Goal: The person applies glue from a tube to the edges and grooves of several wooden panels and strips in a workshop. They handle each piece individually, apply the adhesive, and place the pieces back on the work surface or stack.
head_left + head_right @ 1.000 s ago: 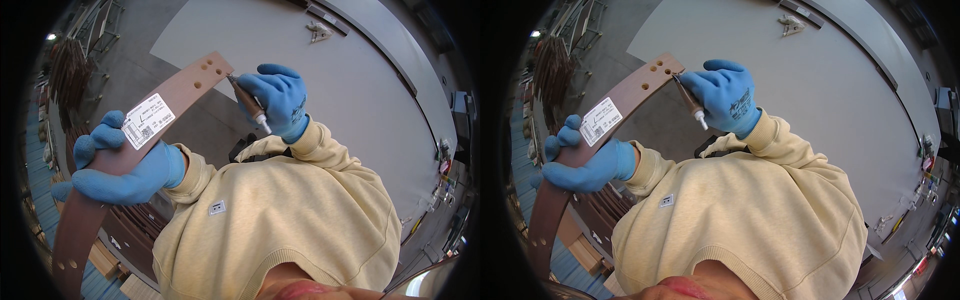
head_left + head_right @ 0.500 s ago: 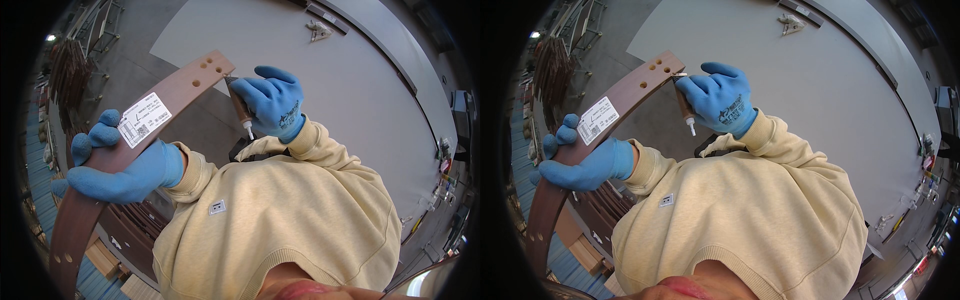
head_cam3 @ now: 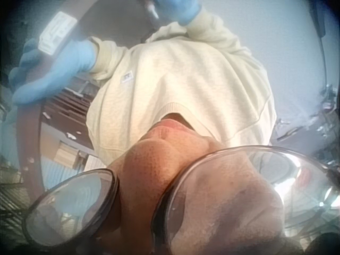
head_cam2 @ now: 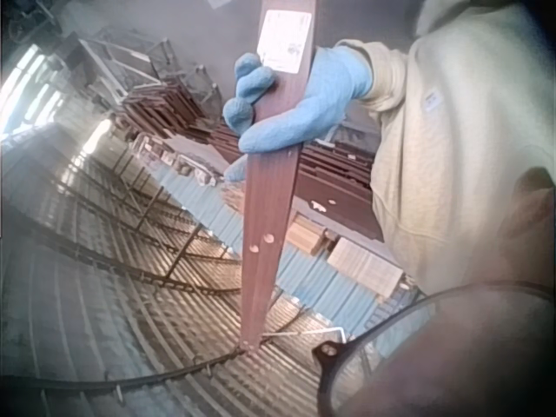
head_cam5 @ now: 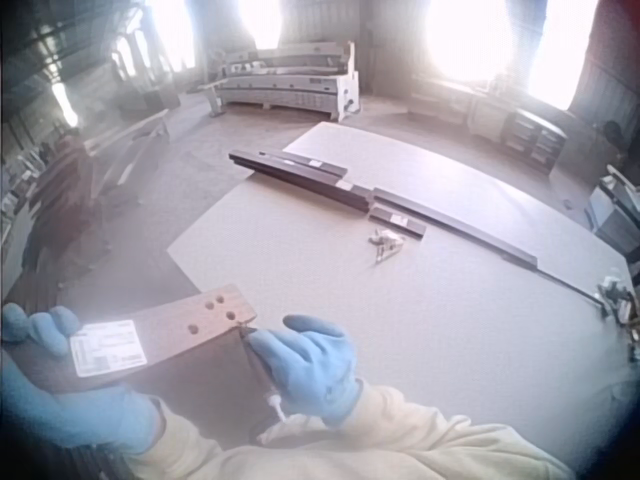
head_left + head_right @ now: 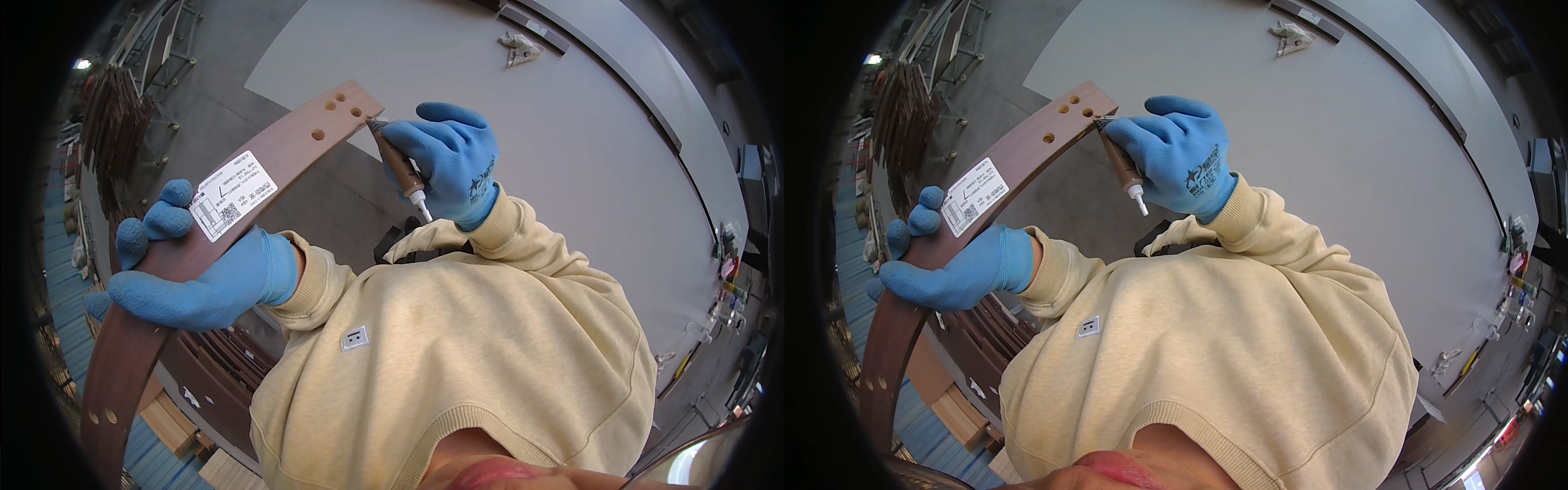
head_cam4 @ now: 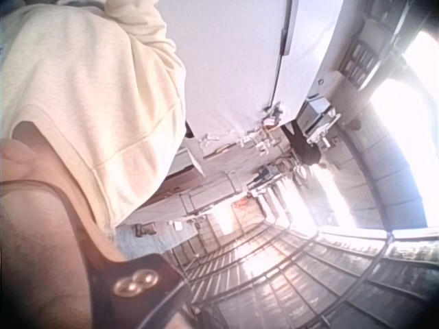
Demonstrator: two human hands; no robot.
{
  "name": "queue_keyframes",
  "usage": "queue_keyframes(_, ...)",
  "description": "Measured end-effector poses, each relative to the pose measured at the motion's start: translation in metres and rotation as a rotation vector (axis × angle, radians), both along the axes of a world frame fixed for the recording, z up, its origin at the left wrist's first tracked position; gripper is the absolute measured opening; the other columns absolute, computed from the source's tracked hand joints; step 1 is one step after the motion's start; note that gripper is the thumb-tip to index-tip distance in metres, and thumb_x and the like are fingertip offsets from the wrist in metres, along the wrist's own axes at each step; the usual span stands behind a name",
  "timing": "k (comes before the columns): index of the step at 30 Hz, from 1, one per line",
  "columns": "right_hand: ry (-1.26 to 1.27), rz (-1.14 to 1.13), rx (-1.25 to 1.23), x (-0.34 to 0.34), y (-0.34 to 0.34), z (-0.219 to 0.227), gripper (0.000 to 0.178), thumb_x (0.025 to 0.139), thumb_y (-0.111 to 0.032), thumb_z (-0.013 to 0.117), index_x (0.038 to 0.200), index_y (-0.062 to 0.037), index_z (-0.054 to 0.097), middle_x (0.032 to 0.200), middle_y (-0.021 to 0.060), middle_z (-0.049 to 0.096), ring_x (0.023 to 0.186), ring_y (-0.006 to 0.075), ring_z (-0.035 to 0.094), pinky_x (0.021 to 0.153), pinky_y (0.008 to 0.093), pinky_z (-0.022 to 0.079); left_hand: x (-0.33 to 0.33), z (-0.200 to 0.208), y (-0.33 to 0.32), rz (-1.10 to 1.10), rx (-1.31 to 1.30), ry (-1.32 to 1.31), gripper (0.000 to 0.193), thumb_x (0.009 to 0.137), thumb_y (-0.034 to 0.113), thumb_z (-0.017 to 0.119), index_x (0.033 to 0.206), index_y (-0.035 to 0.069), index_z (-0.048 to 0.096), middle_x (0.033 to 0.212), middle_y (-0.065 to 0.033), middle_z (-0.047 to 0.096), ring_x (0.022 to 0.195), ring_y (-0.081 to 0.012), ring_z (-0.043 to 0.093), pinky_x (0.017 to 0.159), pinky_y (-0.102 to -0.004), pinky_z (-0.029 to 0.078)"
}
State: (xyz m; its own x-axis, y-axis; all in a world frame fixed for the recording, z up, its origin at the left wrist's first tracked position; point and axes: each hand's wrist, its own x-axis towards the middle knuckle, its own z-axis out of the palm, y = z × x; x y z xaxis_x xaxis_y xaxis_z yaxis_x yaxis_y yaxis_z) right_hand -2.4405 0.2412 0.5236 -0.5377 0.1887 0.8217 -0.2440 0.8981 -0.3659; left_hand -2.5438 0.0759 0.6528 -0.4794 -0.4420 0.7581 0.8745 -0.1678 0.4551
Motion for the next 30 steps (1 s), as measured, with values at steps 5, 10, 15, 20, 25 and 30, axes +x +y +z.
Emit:
queue_keyframes(5,-0.024,0.031,0.05,0.004,-0.006,0.0,0.04,0.071,-0.027,0.081,0.109,-0.019,0.074,0.093,-0.0029,0.076,0.077,0.021,0.07,0.095,0.04,0.054,-0.002,-0.001,-0.005,-0.026,-0.013,-0.023,0.051,0.1,0.039,0.065,0.144,0.022,0.048,0.093,-0.0116,0.067,0.059,-0.0159,0.06,0.058,-0.0338,0.06)
queue_keyframes(10,0.09,0.242,-0.258,0.004,0.001,0.012,0.022,0.082,0.004,0.073,0.103,-0.0011,0.073,0.089,0.0126,0.077,0.064,0.0191,0.068,0.066,0.0285,0.058,-0.004,0.003,-0.006,-0.008,0.078,-0.016,0.043,0.099,0.039,0.066,0.136,0.022,0.051,0.094,-0.012,0.066,0.059,-0.0156,0.059,0.059,-0.0364,0.058)
queue_keyframes(15,0.063,0.229,-1.22,-0.001,-0.024,0.006,0.021,0.089,-0.01,0.077,0.107,0.0003,0.072,0.087,0.0076,0.077,0.075,0.0094,0.07,0.069,0.0248,0.058,0.001,0.009,-0.004,0.037,0.183,-0.052,0.038,0.099,0.039,0.067,0.129,0.021,0.052,0.094,-0.0125,0.066,0.057,-0.0158,0.059,0.058,-0.0358,0.057)
queue_keyframes(20,0.066,0.312,-1.316,-0.004,-0.031,0.016,0.018,0.092,-0.011,0.074,0.106,-0.0001,0.074,0.087,0.0068,0.078,0.07,0.008,0.068,0.065,0.0236,0.057,0.0,0.011,-0.006,0.007,0.177,-0.018,0.046,0.099,0.04,0.067,0.134,0.022,0.045,0.091,-0.0121,0.066,0.057,-0.0161,0.06,0.054,-0.0323,0.057)
queue_keyframes(25,-0.029,0.297,-1.291,-0.007,-0.034,0.026,0.017,0.092,-0.012,0.073,0.105,-0.0009,0.076,0.085,0.0058,0.078,0.067,0.0063,0.066,0.06,0.0224,0.054,-0.001,0.013,-0.009,-0.037,0.198,-0.044,0.052,0.099,0.041,0.067,0.139,0.021,0.04,0.092,-0.012,0.067,0.057,-0.0158,0.06,0.055,-0.0323,0.058)
queue_keyframes(30,0.013,0.322,-1.283,-0.012,-0.044,0.024,0.017,0.089,-0.016,0.076,0.103,-0.006,0.079,0.082,0.0059,0.077,0.067,0.0096,0.068,0.061,0.0251,0.055,0.003,0.015,0.002,0.054,0.188,-0.041,0.042,0.097,0.043,0.067,0.116,0.01,0.049,0.086,-0.0089,0.061,0.06,-0.0167,0.054,0.061,-0.0359,0.054)
